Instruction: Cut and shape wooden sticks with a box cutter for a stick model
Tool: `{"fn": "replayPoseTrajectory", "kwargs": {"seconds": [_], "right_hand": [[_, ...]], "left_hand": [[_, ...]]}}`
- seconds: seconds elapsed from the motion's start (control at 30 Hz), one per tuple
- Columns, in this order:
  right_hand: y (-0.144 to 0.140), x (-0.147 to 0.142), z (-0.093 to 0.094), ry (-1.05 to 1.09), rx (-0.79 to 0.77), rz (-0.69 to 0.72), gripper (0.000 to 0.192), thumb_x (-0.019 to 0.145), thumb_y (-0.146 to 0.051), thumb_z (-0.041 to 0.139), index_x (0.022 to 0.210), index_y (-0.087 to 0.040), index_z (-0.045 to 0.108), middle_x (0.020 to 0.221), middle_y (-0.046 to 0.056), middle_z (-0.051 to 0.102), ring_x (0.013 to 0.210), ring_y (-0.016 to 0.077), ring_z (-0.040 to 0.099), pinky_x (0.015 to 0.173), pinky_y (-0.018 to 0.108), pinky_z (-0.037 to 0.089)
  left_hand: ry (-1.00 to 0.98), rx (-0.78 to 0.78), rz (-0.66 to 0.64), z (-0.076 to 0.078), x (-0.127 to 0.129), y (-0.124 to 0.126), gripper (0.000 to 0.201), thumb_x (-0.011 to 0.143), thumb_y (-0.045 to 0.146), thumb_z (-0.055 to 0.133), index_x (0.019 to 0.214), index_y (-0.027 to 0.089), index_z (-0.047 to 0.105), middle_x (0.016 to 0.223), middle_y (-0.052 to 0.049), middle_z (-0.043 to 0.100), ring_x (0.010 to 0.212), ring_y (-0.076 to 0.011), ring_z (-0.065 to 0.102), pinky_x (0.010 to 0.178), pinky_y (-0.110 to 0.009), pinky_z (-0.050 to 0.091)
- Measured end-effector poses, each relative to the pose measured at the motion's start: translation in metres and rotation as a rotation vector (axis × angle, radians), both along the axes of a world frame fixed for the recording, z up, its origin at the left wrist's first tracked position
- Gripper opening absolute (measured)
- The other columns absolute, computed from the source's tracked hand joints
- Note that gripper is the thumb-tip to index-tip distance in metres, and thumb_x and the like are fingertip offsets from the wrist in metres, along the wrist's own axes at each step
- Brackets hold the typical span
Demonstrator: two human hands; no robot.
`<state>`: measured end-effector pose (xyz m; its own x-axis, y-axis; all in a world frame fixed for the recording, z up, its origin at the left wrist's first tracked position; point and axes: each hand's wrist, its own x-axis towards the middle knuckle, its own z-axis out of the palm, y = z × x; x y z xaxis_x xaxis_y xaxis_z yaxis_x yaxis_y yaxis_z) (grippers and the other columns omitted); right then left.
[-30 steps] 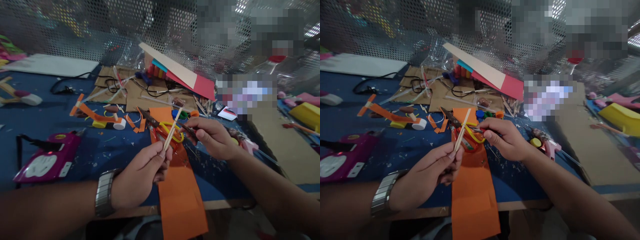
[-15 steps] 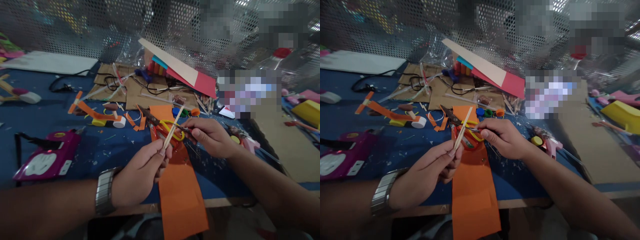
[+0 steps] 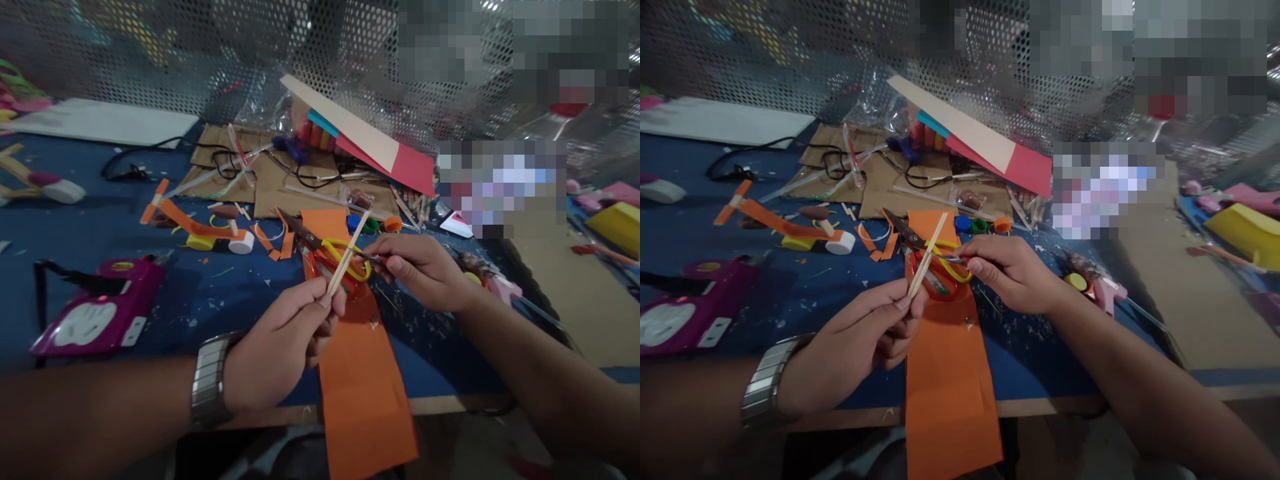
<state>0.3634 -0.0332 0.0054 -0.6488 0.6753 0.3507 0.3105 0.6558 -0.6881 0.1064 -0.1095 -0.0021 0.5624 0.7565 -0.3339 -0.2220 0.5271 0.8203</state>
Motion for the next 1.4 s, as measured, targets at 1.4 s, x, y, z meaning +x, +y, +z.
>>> {"fn": "replayPoseTrajectory", "kwargs": {"seconds": [1.4], "right_hand": [[-0.003,0.001,0.009,0.063,0.089,0.006,0.041,0.112,-0.046,0.052,0.114,-0.019,0.083,0.084,0.009,0.075,0.07,0.0202,0.069,0.065,0.033,0.052]], "left_hand": [[-0.02,0.102,0.029,-0.001,0.0,-0.001,0.046,0.107,0.062,0.058,0.087,0.021,0.054,0.062,0.01,0.032,0.051,-0.0071,0.023,0.047,-0.023,0.019]]}}
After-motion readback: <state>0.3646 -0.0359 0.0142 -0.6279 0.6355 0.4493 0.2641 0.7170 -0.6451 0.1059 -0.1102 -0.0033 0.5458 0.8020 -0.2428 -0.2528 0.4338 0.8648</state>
